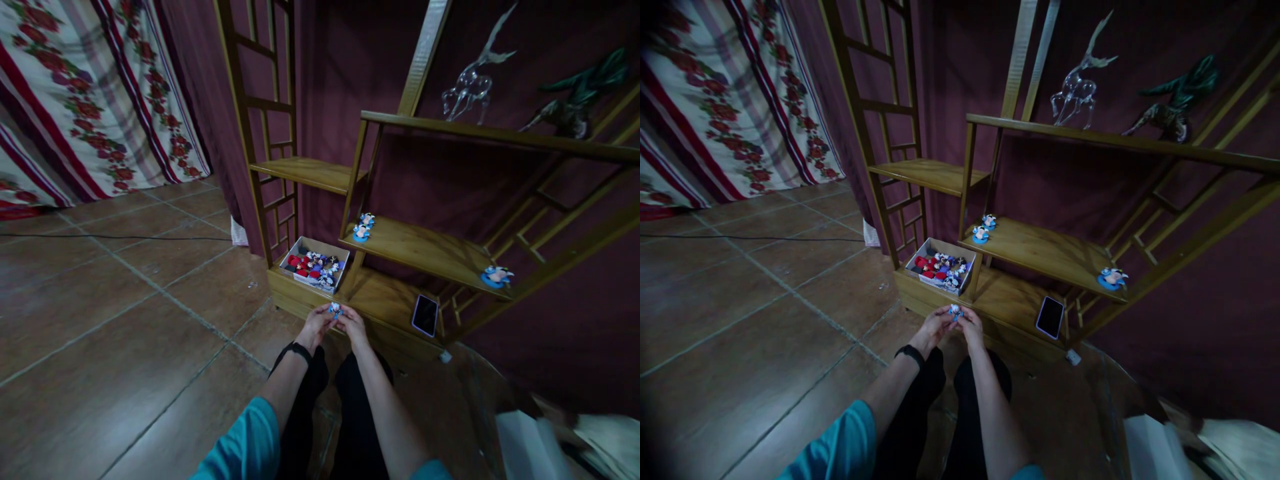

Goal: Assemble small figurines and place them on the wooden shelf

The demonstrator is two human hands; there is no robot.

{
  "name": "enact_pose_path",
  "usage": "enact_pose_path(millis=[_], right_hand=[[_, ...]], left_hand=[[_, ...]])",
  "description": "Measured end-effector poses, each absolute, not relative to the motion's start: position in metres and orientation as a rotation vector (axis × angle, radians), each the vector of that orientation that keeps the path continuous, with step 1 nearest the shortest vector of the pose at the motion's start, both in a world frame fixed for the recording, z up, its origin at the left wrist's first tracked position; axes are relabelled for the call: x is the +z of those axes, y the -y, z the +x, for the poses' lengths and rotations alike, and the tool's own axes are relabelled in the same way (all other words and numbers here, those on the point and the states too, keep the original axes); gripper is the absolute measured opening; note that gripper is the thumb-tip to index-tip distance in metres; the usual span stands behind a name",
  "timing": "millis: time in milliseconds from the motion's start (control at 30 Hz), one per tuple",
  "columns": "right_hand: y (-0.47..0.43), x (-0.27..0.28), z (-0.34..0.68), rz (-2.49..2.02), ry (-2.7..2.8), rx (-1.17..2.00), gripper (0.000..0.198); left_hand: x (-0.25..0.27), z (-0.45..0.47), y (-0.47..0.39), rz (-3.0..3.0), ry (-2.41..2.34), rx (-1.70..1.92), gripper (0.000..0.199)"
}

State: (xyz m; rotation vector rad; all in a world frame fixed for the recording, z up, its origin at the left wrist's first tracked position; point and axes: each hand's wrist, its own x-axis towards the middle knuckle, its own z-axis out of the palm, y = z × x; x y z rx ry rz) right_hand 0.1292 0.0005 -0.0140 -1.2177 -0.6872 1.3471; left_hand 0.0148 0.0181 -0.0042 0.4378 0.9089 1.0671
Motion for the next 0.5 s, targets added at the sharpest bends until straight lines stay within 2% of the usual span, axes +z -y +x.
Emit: enact_pose_path(millis=[500], right_hand=[[0.0004, -0.0137, 0.1288, -1.206, 0.646, 1.358, 0.038]], left_hand=[[0.0012, 0.0168, -0.0154, 0.511, -0.933, 1.117, 0.027]])
